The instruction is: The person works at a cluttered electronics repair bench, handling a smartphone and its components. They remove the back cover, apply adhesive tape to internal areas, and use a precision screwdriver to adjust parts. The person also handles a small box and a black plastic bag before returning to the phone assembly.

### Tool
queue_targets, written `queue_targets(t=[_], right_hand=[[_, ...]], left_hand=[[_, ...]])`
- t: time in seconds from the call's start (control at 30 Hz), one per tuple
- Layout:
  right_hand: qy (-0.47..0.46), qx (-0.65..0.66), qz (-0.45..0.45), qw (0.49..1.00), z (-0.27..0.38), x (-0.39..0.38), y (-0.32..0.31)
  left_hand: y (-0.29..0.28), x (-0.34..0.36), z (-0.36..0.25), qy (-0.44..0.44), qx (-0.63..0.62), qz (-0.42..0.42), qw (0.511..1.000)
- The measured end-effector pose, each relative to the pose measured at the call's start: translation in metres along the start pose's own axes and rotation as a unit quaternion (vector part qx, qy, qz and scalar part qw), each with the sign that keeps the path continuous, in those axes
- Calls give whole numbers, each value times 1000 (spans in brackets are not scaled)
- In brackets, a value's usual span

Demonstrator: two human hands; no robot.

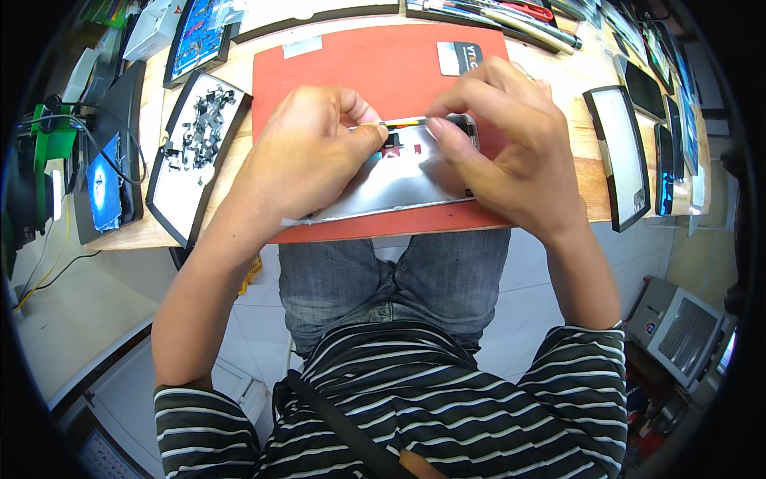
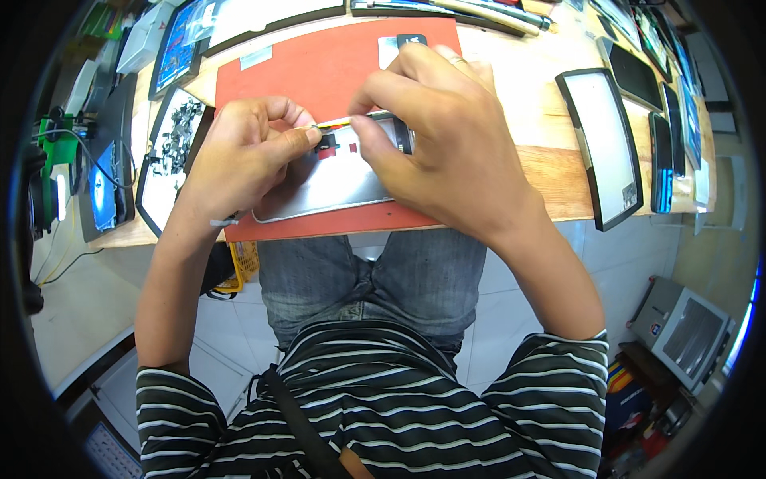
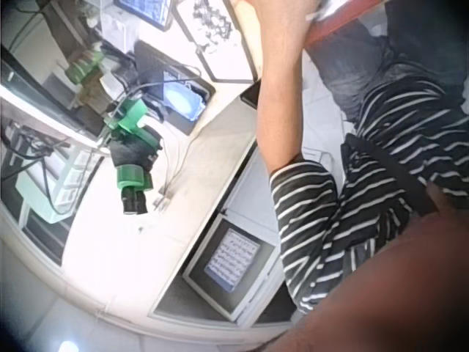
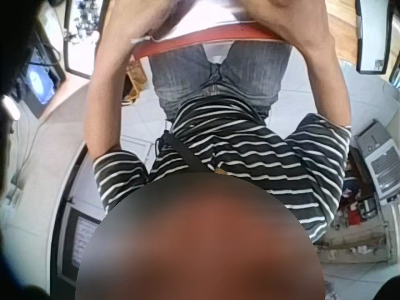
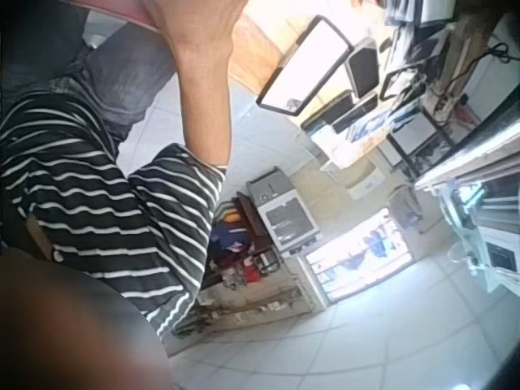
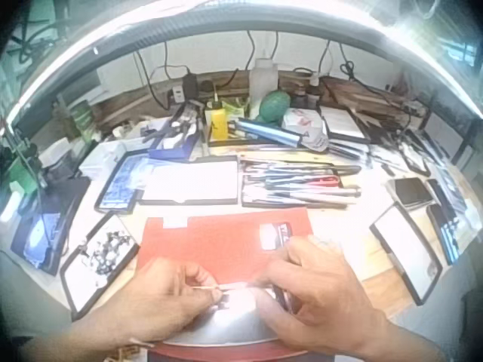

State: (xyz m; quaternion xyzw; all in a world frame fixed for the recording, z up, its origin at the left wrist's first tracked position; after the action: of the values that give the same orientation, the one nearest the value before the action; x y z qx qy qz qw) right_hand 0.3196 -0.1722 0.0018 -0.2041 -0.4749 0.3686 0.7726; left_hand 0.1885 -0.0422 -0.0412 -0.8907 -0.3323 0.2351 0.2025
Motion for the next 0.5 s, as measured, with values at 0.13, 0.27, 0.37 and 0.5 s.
queue_targets(t=[0.13,0.27,0.37,0.5], right_hand=[[98,34,59,993,-6,-14,-7],[76,-6,94,993,3,-20,-6],[35,-23,101,994,13,-18,3],[27,-42,111,993,17,-13,13]], left_hand=[[5,6,4,-33,-91,40,994],[6,6,7,-46,-88,55,994],[4,6,6,-29,-79,45,995],[4,6,4,-32,-93,56,994]])
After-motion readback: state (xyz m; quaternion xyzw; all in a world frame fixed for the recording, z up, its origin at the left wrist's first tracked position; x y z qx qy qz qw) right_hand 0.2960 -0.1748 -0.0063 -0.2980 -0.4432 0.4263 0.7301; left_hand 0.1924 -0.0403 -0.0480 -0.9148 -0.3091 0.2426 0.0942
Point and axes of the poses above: each hand's wrist, its own x-axis towards the middle knuckle, its own y-axis out of the palm, z = x × y, the point moved 7 cm from there along x, towards the middle knuckle, and after that the axes turned 12 degrees about -z, right-handed, at the moved point
